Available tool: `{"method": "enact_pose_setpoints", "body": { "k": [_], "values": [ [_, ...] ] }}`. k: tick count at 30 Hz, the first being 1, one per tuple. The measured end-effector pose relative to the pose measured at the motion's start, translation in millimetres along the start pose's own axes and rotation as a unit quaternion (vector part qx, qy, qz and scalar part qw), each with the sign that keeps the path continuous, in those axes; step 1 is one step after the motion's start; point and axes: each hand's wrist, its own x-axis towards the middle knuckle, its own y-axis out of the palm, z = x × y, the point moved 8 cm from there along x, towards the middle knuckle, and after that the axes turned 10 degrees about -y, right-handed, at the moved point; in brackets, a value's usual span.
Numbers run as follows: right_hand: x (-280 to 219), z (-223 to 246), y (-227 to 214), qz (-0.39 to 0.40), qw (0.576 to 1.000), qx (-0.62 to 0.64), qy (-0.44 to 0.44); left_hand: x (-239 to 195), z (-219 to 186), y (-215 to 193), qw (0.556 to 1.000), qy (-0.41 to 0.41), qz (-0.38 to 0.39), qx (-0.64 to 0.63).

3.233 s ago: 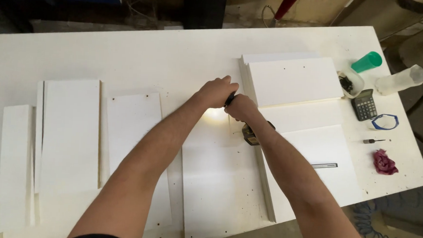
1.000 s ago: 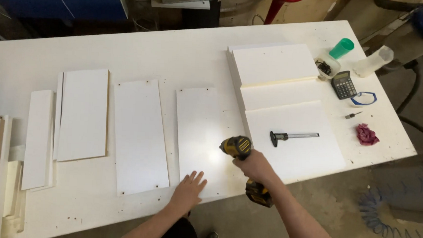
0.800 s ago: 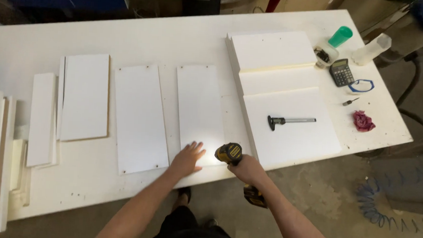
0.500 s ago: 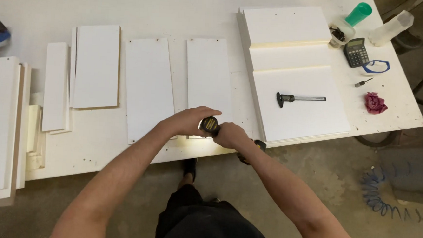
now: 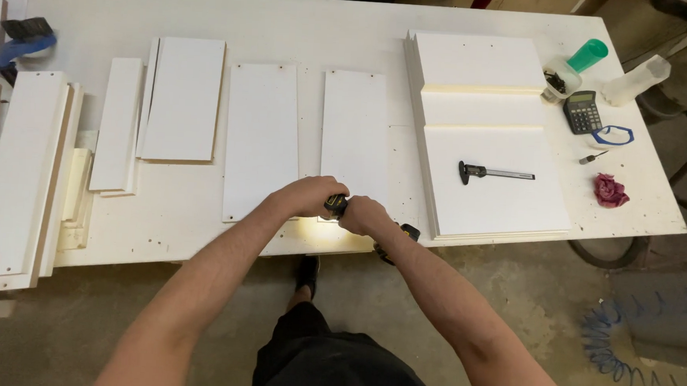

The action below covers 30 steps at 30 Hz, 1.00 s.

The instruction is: Assembling wooden furniture components by aligning panels and fastening them with a power drill and screws.

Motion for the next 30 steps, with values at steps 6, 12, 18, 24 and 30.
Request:
{"method": "enact_pose_setpoints", "body": {
  "k": [6,12,18,24,30],
  "values": [
    [-7,7,-3,0.015,1.0,0.003,-0.006,-16,-8,-8,1.0,0.0,0.02,0.0],
    [-1,8,7,0.024,1.0,-0.015,-0.009,33,11,40,0.998,-0.019,0.028,0.051],
    [11,-4,18,0.009,1.0,-0.006,-0.006,42,13,51,0.999,-0.038,-0.034,0.017],
    [21,-7,24,0.013,1.0,-0.017,-0.015,35,20,52,0.998,-0.05,-0.033,-0.009],
    [15,-11,21,0.009,1.0,-0.011,-0.015,34,14,52,0.997,-0.041,-0.058,-0.01]
  ]
}}
